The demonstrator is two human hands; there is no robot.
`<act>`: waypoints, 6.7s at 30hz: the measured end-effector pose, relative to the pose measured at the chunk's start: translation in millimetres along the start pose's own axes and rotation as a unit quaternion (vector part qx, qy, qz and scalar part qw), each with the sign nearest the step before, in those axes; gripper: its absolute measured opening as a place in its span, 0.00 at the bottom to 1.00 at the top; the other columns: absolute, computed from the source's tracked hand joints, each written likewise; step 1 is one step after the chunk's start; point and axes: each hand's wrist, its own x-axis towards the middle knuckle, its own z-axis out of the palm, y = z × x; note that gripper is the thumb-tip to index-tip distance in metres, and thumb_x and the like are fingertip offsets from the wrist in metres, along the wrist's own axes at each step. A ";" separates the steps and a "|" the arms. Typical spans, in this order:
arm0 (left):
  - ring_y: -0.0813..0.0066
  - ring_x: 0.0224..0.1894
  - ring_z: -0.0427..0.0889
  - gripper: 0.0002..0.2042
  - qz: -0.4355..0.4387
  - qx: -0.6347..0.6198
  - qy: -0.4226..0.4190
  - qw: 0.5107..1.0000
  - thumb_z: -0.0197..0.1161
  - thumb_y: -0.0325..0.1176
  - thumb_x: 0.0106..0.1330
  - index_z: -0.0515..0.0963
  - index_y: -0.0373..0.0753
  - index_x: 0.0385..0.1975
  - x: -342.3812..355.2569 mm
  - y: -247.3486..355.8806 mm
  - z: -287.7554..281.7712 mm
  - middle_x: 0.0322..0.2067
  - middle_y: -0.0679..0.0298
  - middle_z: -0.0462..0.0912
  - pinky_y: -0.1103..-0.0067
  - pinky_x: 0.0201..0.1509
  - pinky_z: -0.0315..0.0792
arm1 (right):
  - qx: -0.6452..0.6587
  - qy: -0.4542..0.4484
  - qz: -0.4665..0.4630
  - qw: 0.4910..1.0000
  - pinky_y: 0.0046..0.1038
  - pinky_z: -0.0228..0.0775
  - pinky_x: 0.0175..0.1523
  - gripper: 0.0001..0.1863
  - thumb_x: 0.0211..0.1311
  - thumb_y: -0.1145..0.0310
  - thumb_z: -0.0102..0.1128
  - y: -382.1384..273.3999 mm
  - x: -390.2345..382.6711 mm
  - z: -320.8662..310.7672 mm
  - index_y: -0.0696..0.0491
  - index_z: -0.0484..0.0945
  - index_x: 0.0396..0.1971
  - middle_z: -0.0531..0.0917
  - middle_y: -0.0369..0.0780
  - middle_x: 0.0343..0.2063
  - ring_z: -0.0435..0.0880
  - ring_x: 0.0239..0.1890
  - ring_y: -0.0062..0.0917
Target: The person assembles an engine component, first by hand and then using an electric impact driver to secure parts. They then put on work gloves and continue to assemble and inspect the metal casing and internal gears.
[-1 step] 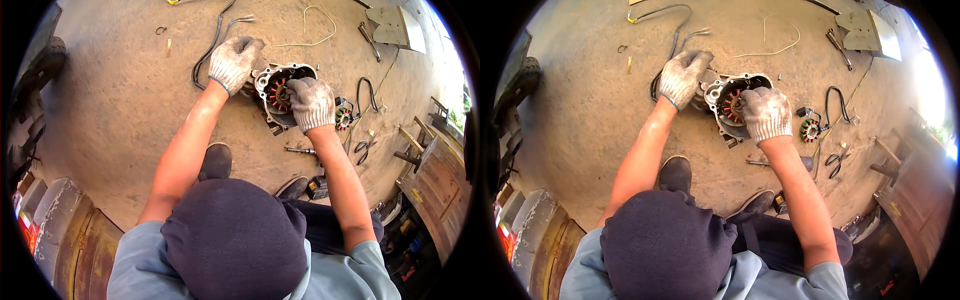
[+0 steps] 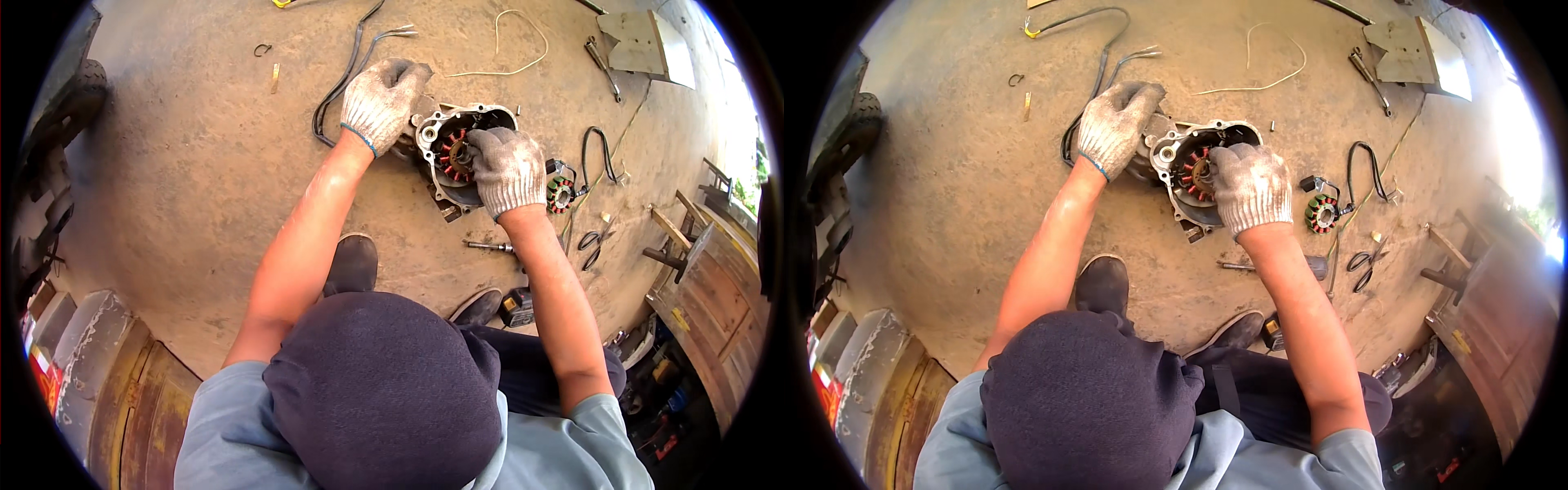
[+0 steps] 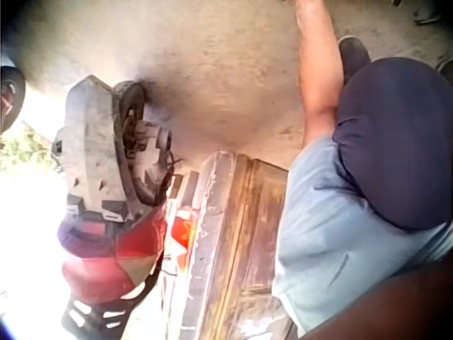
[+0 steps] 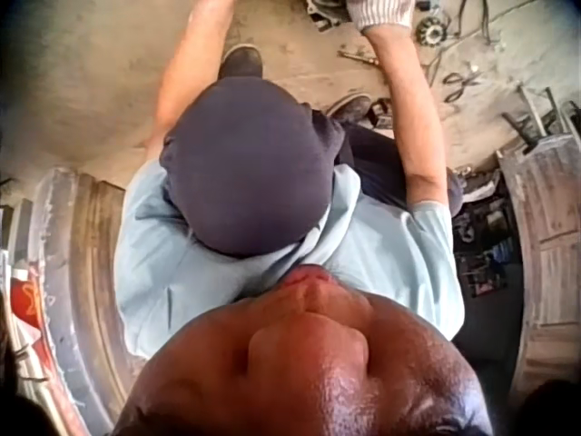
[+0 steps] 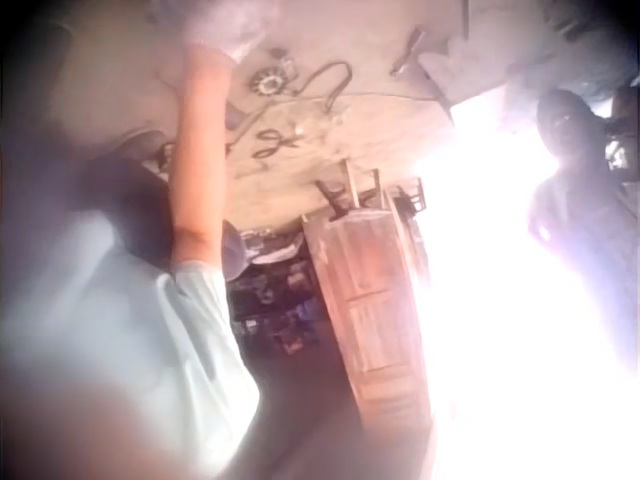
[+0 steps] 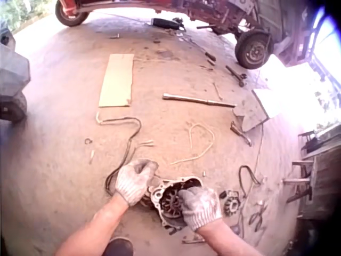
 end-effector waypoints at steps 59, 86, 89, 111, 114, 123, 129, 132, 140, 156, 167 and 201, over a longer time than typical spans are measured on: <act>0.54 0.47 0.89 0.23 0.023 0.048 0.007 0.999 0.62 0.48 0.71 0.86 0.31 0.49 1.2 -0.1 0.7 0.45 0.47 0.89 0.67 0.54 0.78 | 0.046 0.093 0.013 0.995 0.47 0.77 0.41 0.06 0.59 0.64 0.68 -2.2 -2.4 8.9 0.50 0.86 0.29 0.84 0.46 0.28 0.85 0.34 0.45; 0.70 0.42 0.87 0.17 -0.044 -0.056 -0.011 0.997 0.61 0.38 0.73 0.86 0.28 0.43 -8.9 -6.7 -25.8 0.38 0.54 0.90 0.74 0.51 0.79 | 0.347 -0.006 0.378 0.859 0.26 0.81 0.45 0.21 0.67 0.63 0.67 105.8 -10.8 62.6 0.60 0.85 0.55 0.91 0.44 0.37 0.89 0.37 0.23; 0.68 0.44 0.87 0.17 -0.059 -0.059 -0.007 0.996 0.60 0.38 0.74 0.85 0.28 0.46 -10.6 -26.2 -38.3 0.42 0.52 0.89 0.74 0.53 0.79 | 0.426 0.044 0.397 0.812 0.27 0.81 0.48 0.25 0.66 0.62 0.67 90.8 -12.1 67.0 0.58 0.82 0.60 0.92 0.44 0.41 0.89 0.39 0.25; 0.61 0.45 0.90 0.11 0.184 0.019 -0.026 0.982 0.57 0.27 0.71 0.83 0.32 0.47 -21.7 -25.0 -38.6 0.47 0.53 0.87 0.70 0.51 0.83 | -0.099 -0.063 0.001 0.993 0.46 0.74 0.44 0.13 0.58 0.54 0.71 -26.9 -6.0 -10.1 0.49 0.85 0.27 0.82 0.41 0.31 0.83 0.38 0.41; 0.61 0.45 0.90 0.11 0.148 -0.001 -0.037 0.988 0.57 0.27 0.71 0.83 0.32 0.47 -22.7 -26.0 -39.6 0.46 0.53 0.87 0.70 0.52 0.83 | -0.149 -0.093 -0.005 0.984 0.47 0.74 0.44 0.11 0.61 0.57 0.68 -28.0 -9.9 2.2 0.48 0.84 0.26 0.82 0.41 0.34 0.83 0.40 0.40; 0.61 0.46 0.89 0.11 0.178 0.046 -0.016 0.983 0.56 0.26 0.72 0.84 0.33 0.47 -18.3 -31.5 -37.4 0.46 0.53 0.87 0.71 0.52 0.83 | 0.101 0.127 0.082 0.983 0.45 0.79 0.42 0.07 0.57 0.68 0.71 -10.6 -7.2 -16.0 0.56 0.88 0.30 0.86 0.48 0.27 0.86 0.33 0.45; 0.61 0.46 0.90 0.12 0.176 0.066 -0.016 0.982 0.55 0.29 0.72 0.84 0.32 0.47 -16.2 -32.2 -36.3 0.46 0.52 0.87 0.71 0.53 0.82 | 0.204 -0.014 0.389 0.898 0.38 0.80 0.52 0.20 0.68 0.56 0.64 65.2 -16.1 14.0 0.58 0.89 0.44 0.90 0.54 0.39 0.90 0.43 0.44; 0.59 0.45 0.90 0.13 0.299 0.194 0.016 0.934 0.59 0.26 0.66 0.84 0.34 0.48 -11.3 -47.7 -40.4 0.46 0.53 0.87 0.70 0.51 0.84 | 0.191 -0.067 0.377 0.904 0.40 0.79 0.57 0.20 0.67 0.55 0.62 87.7 -25.3 62.2 0.54 0.89 0.46 0.89 0.54 0.42 0.89 0.49 0.45; 0.59 0.45 0.90 0.12 0.215 0.099 -0.011 0.971 0.57 0.27 0.69 0.83 0.34 0.48 -17.1 -37.0 -38.6 0.45 0.53 0.87 0.70 0.51 0.83 | 0.135 0.061 0.332 0.932 0.40 0.80 0.52 0.14 0.66 0.61 0.65 44.2 -26.5 7.4 0.56 0.89 0.40 0.90 0.49 0.38 0.89 0.43 0.43; 0.59 0.47 0.89 0.12 0.098 0.014 -0.014 0.995 0.56 0.30 0.73 0.84 0.33 0.47 -19.6 -21.3 -36.6 0.47 0.52 0.87 0.71 0.53 0.81 | 0.071 -0.045 -0.014 0.996 0.45 0.74 0.44 0.08 0.58 0.62 0.70 -26.0 -14.8 -3.9 0.51 0.87 0.29 0.84 0.42 0.28 0.83 0.36 0.40; 0.63 0.48 0.90 0.13 0.083 0.009 -0.019 0.996 0.54 0.30 0.74 0.84 0.32 0.48 -14.5 -30.3 -34.7 0.47 0.52 0.88 0.71 0.55 0.82 | 0.182 -0.027 0.340 0.922 0.36 0.80 0.49 0.17 0.66 0.58 0.66 68.8 -16.4 33.3 0.56 0.90 0.43 0.91 0.50 0.36 0.91 0.39 0.39; 0.68 0.39 0.89 0.11 0.163 0.098 0.028 0.981 0.61 0.34 0.73 0.87 0.34 0.38 -27.8 -20.4 -39.8 0.35 0.56 0.90 0.74 0.48 0.80 | -0.128 0.047 -0.099 0.986 0.46 0.72 0.44 0.06 0.51 0.64 0.63 -6.8 37.6 21.3 0.49 0.84 0.24 0.83 0.39 0.31 0.83 0.38 0.40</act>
